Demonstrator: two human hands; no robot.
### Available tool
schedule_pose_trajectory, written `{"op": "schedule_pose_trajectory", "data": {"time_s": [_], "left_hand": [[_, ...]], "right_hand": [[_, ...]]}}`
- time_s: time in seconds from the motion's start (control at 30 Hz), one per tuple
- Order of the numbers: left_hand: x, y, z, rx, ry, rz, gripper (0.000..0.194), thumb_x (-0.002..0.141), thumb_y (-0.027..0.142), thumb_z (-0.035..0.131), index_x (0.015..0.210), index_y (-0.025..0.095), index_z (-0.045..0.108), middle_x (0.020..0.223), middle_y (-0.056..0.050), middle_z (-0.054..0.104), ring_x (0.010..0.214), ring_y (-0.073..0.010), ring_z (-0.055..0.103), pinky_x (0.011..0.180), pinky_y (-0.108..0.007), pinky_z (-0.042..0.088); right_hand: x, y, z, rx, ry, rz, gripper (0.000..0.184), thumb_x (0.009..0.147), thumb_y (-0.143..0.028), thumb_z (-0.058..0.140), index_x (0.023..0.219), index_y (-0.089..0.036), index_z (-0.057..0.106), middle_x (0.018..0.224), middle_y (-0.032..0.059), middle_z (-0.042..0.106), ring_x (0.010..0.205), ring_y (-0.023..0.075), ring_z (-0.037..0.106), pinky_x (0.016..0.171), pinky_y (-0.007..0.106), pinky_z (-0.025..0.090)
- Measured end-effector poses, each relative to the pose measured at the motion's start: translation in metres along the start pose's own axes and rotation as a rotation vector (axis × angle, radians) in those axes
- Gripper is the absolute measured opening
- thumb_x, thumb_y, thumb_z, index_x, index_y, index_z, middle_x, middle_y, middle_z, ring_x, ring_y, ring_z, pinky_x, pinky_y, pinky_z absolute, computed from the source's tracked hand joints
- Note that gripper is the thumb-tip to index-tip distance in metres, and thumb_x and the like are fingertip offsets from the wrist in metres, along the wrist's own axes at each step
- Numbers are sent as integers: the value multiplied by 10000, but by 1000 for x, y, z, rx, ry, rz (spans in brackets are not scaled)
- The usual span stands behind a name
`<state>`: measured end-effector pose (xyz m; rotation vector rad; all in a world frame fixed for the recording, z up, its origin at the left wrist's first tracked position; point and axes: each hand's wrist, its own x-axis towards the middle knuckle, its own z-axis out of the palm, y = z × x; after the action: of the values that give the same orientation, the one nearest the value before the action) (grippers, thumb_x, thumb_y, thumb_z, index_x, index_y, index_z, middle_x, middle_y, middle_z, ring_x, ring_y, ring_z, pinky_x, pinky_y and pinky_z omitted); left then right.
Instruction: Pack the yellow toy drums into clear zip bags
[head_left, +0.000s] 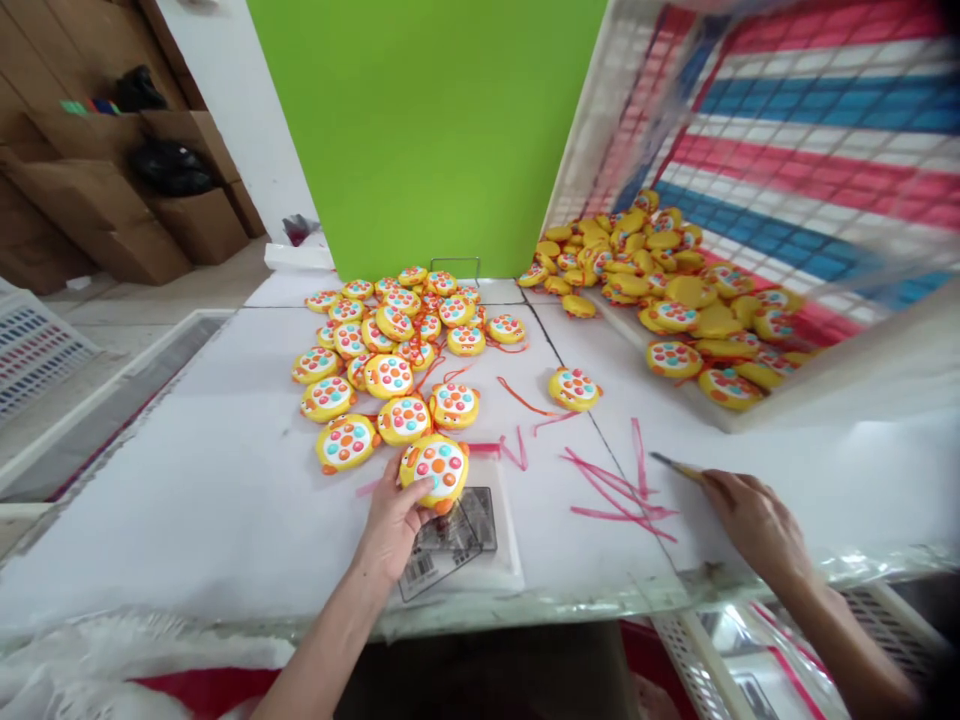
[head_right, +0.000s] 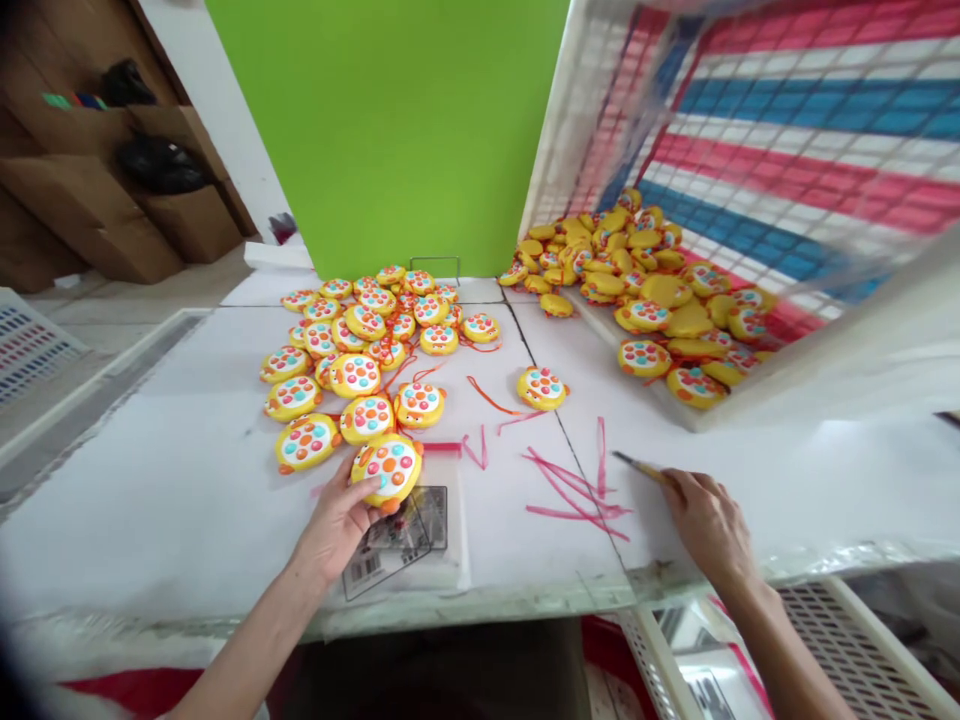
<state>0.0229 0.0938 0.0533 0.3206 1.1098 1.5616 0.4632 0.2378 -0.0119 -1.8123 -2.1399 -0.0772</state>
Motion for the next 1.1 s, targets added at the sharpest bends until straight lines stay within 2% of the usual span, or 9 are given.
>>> {"op": "schedule_pose_trajectory", "data": {"time_s": [0.1,0.17,0.23,0.33,0.43,0.57,0.7,0.87,1.1], "left_hand": [[2,-2,-3,-9,1,-4,517,623,165,709,1101,220,521,971,-24,635,756,-161,638,536,-241,537],[3,-3,-5,-9,3,4,504,625,161,708,1091,217,524,975,-22,634,747,-154,638,531,-234,537],[5,-5,-5,-15,-2,11,498,626,158,709,1085,217,524,990,-20,631,752,-152,639,543,-236,544],[7,-7,-5,-30,0,20,475,633,161,715,1067,210,528,991,-17,629,764,-149,641,573,-240,559],[8,-9,-5,-53,20,29,427,654,167,714,1041,200,536,983,-16,629,740,-130,638,563,-218,559],[9,-10,-7,-70,24,25,364,668,171,714,994,189,553,976,-15,636,731,-122,636,550,-207,558],[9,-11,-9,-59,3,41,337,679,181,714,979,183,561,943,-6,643,696,-111,633,548,-200,554],[9,-12,-9,-59,0,49,364,676,183,721,1004,177,565,946,-16,646,702,-114,631,554,-193,548],[11,-16,-12,-47,-9,57,361,679,196,724,1004,192,566,977,-22,645,741,-132,637,589,-214,555]], "right_hand": [[-1,-22,-13,27,50,102,85,792,-320,509,799,-265,574,806,168,644,706,264,626,622,392,442],[-1,-52,-30,114,83,177,49,786,-285,509,805,-263,548,734,151,652,648,246,626,580,369,434],[-4,-92,-47,244,61,194,149,799,-271,490,937,-248,538,681,111,667,606,225,625,553,339,435],[-18,-162,-60,493,12,14,271,839,-302,440,1083,-207,513,713,54,666,555,186,610,528,292,458],[-37,-228,-55,631,-116,-206,201,885,-312,430,994,-207,562,747,33,660,603,165,616,585,263,473],[-53,-286,-39,786,-250,-292,198,926,-249,374,1063,-208,511,685,-8,621,551,136,586,553,222,454],[-56,-309,-32,874,-248,-334,131,908,-207,410,938,-204,537,814,27,635,671,143,602,616,226,459],[-55,-318,-30,847,-282,-262,99,892,-216,455,877,-201,552,731,1,640,606,133,591,578,218,439],[-56,-328,-19,925,-204,-219,89,845,-168,490,795,-192,561,781,17,624,642,128,573,618,219,446]]}}
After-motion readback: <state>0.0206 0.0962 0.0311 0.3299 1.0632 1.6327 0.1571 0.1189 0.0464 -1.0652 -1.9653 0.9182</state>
